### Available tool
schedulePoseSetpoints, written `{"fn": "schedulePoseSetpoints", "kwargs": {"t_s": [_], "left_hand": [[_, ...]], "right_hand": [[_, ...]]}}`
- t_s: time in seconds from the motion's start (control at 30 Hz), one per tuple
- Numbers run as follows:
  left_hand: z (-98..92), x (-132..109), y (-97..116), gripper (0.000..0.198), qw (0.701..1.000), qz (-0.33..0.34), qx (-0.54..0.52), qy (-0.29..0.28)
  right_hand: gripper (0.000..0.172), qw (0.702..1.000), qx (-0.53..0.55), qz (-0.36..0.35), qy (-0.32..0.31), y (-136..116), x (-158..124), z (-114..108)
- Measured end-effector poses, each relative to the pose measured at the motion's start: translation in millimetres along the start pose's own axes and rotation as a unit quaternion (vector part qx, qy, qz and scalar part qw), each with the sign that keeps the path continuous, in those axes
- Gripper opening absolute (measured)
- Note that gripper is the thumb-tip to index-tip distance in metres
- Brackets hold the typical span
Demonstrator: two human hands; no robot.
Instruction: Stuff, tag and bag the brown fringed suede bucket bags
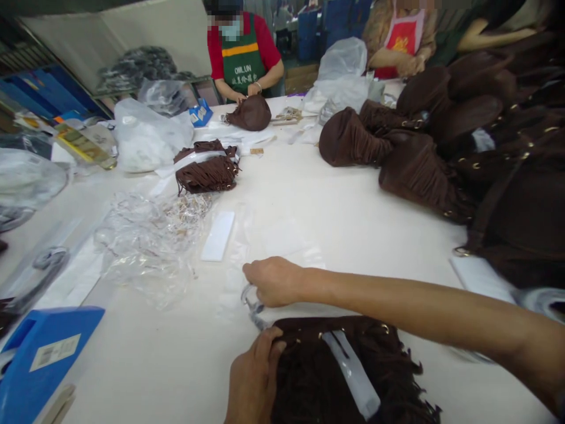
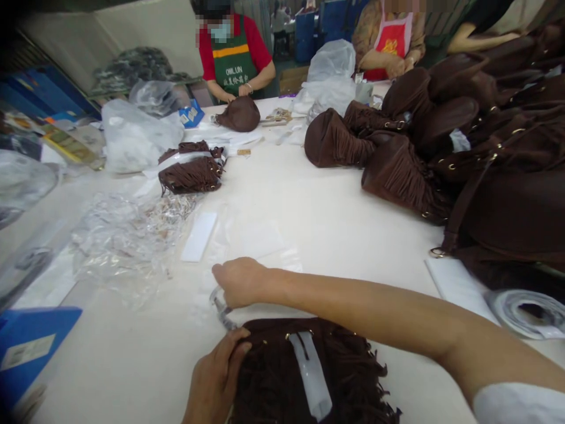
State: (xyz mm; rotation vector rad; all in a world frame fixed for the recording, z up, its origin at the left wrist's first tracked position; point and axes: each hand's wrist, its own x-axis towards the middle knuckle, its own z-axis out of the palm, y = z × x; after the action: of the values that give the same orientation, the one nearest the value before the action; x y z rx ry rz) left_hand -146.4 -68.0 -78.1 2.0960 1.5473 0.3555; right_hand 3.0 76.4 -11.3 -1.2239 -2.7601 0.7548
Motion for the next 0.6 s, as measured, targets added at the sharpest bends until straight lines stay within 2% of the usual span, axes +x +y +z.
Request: {"fn": "schedulePoseSetpoints", "kwargs": {"t_s": [0.13,0.27,0.4,0.53,0.6], "left_hand": [[-8.0,3,-2,0.02,0.998,0.008,-0.066,0.008],[-21.3,13,2,0.02,0.991,-0.017,-0.134,-0.021],[-27.4,22,7,0.024,0.984,-0.032,-0.173,-0.036],[-26.2,27,12,0.028,0.982,-0.035,-0.184,-0.03],[-23.6,28,12,0.029,0.985,-0.04,-0.167,-0.012]], "right_hand": [[0.054,0.993,0.105,0.053,-0.023,28,-53,5],[0.038,0.969,0.228,0.082,-0.057,43,-84,22],[0.029,0.934,0.329,0.077,-0.117,54,-95,31],[0.014,0.935,0.327,0.045,-0.128,59,-92,39],[0.009,0.925,0.347,0.033,-0.153,59,-90,43]]}}
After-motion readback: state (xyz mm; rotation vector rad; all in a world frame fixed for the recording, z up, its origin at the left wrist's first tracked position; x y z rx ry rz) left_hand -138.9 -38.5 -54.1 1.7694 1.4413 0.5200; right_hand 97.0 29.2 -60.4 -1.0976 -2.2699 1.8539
